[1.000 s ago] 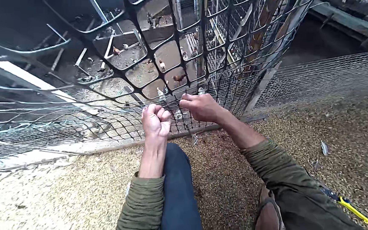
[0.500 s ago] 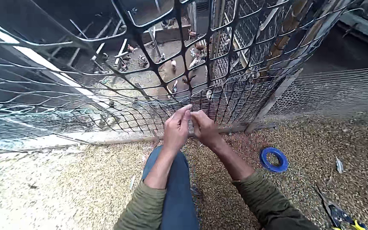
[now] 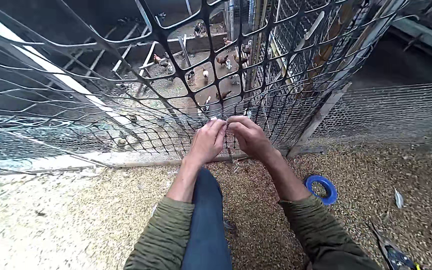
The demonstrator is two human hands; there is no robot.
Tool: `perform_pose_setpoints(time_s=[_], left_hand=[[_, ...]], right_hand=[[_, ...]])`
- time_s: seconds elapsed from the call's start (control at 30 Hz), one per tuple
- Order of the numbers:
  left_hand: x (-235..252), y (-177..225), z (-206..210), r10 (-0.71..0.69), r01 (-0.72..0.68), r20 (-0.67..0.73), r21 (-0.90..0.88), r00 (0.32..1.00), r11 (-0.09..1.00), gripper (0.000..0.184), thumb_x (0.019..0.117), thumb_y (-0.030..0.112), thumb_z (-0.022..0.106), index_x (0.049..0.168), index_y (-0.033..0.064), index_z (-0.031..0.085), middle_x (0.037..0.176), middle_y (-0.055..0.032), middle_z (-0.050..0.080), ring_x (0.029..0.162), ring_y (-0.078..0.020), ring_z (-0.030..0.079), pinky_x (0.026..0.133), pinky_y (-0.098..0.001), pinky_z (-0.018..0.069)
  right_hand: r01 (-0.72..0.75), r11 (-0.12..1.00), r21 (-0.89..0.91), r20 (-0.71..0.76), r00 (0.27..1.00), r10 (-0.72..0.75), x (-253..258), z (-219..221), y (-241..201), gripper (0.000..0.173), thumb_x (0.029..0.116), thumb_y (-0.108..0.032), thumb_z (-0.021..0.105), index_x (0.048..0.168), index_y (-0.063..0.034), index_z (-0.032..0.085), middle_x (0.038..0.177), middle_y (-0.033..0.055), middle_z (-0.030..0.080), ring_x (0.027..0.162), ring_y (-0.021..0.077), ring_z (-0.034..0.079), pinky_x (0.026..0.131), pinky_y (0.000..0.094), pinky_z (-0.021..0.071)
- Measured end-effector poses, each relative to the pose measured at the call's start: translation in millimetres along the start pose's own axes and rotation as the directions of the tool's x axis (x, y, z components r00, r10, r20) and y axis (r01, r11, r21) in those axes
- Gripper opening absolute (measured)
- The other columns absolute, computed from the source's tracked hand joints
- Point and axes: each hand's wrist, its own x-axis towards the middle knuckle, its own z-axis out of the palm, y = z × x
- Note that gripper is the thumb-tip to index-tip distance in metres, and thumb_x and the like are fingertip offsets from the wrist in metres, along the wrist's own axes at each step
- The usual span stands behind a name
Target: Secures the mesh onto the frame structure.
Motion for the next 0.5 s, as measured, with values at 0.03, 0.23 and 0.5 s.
perform_pose_setpoints(time_s=[0.03,0.23,0.5], left_hand=[[1,0,0,-0.005,0.005,0.001,0.001,1.0,1.0,0.031,0.1056,0.017,0.045,0.112,-0.0009,0.07,0.104,-0.0172,0.071,0.099,-0.0302,0.071,0.088,-0.0501,0.0562],[1,-1,-4,-0.036,0.037,0.027,-0.049,0.999,0.998,0.033,0.1063,0.017,0.041,0.108,-0.0023,0.069,0.099,-0.0168,0.068,0.092,-0.0292,0.069,0.083,-0.0493,0.0562],[0,-7,-6,-0.003,0.007,0.048,-0.094,0.999,0.996,0.032,0.1059,0.017,0.042,0.106,-0.0002,0.069,0.1,-0.0136,0.067,0.095,-0.0236,0.067,0.087,-0.0438,0.0541]], right_hand=[[0.002,1.0,0.002,-0.006,1.0,-0.001,1,0,0,0.016,0.0953,0.003,0.058,0.101,0.0025,0.073,0.114,0.0185,0.071,0.107,0.0292,0.07,0.094,0.0397,0.0588],[0.067,0.998,0.006,-0.068,0.996,-0.066,3,7,4,0.016,0.0955,0.0,0.06,0.099,-0.0007,0.075,0.131,0.0197,0.066,0.111,0.029,0.068,0.096,0.0409,0.0572],[0.061,0.997,-0.039,-0.041,0.997,-0.063,7,11,6,0.018,0.0966,-0.002,0.057,0.1,-0.0016,0.074,0.106,0.0138,0.073,0.102,0.0286,0.07,0.089,0.0415,0.0584]])
